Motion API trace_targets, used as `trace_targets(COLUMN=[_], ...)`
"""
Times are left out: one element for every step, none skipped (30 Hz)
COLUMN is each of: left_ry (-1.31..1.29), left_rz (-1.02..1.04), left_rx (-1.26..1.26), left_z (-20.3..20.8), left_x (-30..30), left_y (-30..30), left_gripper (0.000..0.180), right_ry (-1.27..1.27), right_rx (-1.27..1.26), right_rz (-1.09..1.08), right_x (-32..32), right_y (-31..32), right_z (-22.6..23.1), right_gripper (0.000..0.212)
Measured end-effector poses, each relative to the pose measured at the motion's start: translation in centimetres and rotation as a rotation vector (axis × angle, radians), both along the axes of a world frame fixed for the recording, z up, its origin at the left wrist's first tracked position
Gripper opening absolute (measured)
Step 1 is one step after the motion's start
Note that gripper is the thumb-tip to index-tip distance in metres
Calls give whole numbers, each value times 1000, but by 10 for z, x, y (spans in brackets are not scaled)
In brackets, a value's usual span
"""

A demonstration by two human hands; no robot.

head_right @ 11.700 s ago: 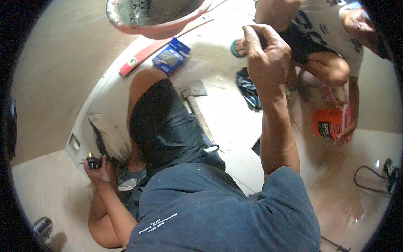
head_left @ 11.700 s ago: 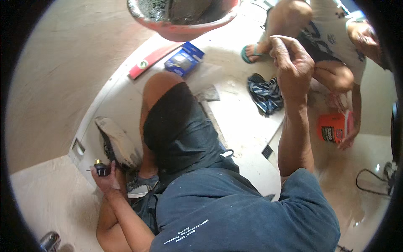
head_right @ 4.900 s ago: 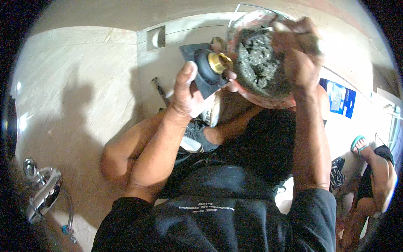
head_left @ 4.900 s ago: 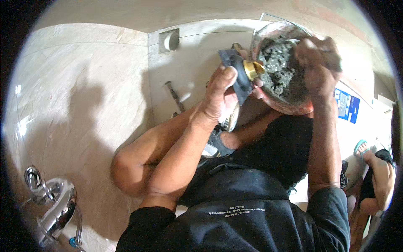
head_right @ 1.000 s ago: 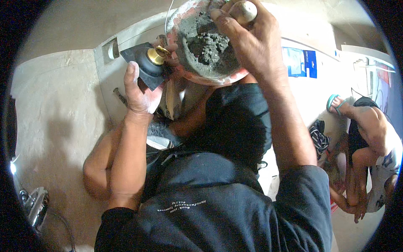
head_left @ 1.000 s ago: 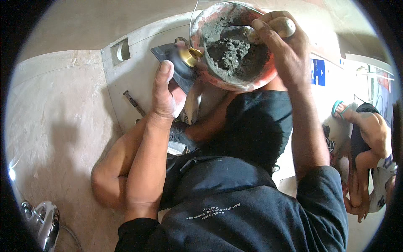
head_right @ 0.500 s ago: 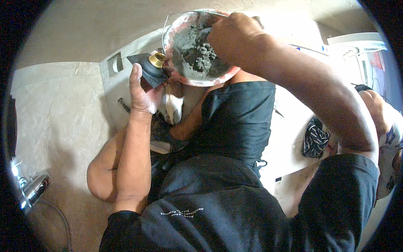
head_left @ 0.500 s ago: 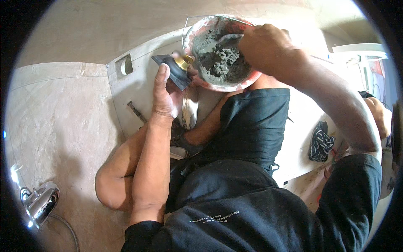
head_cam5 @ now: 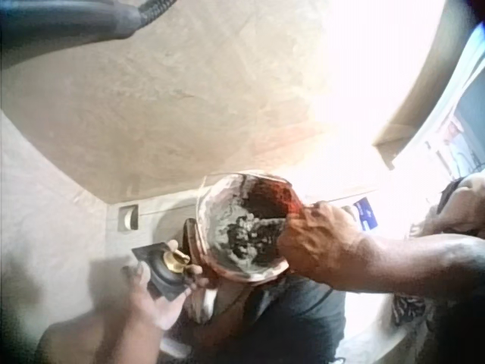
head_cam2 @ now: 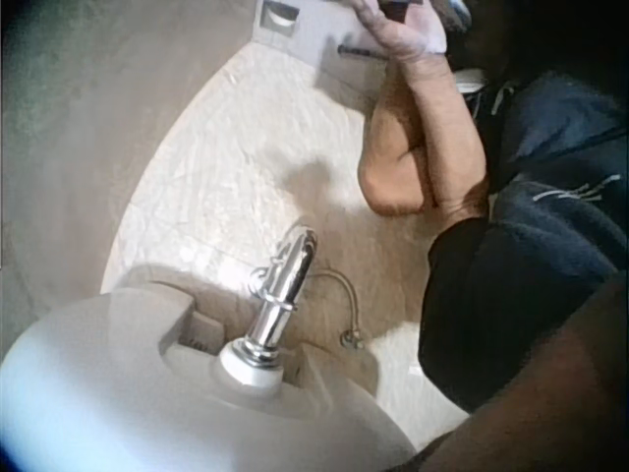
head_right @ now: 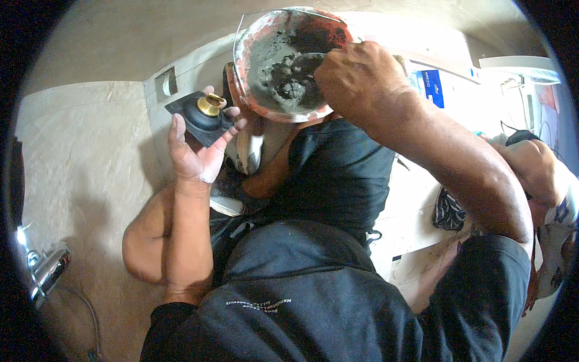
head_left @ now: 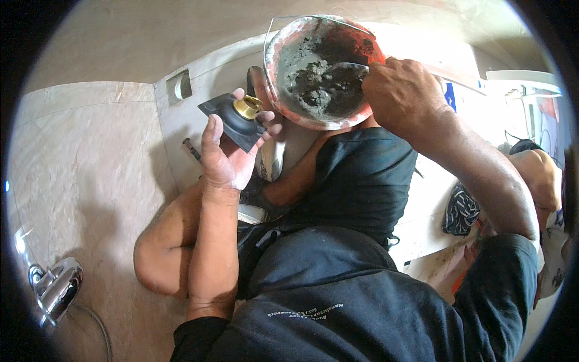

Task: The person scoops cement from a bucket and applies it to a brass plumbing fitting. They then insert the fitting into a wall hole and secure it with a screwdriver.

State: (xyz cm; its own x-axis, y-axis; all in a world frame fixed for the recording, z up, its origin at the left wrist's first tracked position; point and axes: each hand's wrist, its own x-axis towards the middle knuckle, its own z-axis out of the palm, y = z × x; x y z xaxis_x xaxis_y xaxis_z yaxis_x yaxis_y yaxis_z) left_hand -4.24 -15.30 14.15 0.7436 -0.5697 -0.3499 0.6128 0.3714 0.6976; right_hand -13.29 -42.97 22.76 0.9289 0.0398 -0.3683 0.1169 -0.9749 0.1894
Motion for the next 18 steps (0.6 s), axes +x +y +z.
trace_targets(left_ry=[-16,-17,-16,-16,5,0,-5,-10,16,10,3,-3,-6,-9,-13,-4,6,16], left_rz=[-5,-17,-32,-47,-44,-55,-67,-79,-63,-72,-81,-88,-86,-84,-86,-79,-72,-60], left_rx=[43,26,2,-21,-20,-12,-4,4,5,-8,-21,-33,-25,-18,-12,-7,-3,6], left_z=[0,-2,-3,-4,-5,-6,-8,-10,-10,-8,-4,-2,-3,-4,-6,-6,-7,-7], left_x=[-3,-4,-5,-6,-8,-9,-10,-10,-11,-11,-11,-11,-11,-10,-9,-9,-10,-11], left_y=[1,2,2,1,-2,-4,-6,-8,-10,-12,-14,-14,-14,-14,-14,-15,-16,-16], left_gripper=[87,88,88,89,89,88,87,87,84,83,81,80,80,81,81,81,81,80], right_ry=[7,14,66,100,134,169,169,169,170,114,58,4,-26,-49,-73,-98,-109,-83], right_rx=[-4,-8,49,46,43,38,41,44,49,61,73,86,34,19,3,-14,-33,-26], right_rz=[-1,-4,6,32,56,81,56,31,4,-28,-60,-90,-96,-85,-78,-70,-46,-17], right_x=[0,1,2,5,8,11,14,17,19,21,22,24,28,31,34,34,33,34], right_y=[2,3,6,8,10,9,6,0,-4,-5,-6,-7,-5,-6,-6,-5,-2,1], right_z=[3,6,13,14,14,14,17,22,25,25,25,25,22,15,4,-5,-12,-11], right_gripper=[14,14,12,12,12,12,12,12,13,13,14,14,15,16,16,17,17,17])
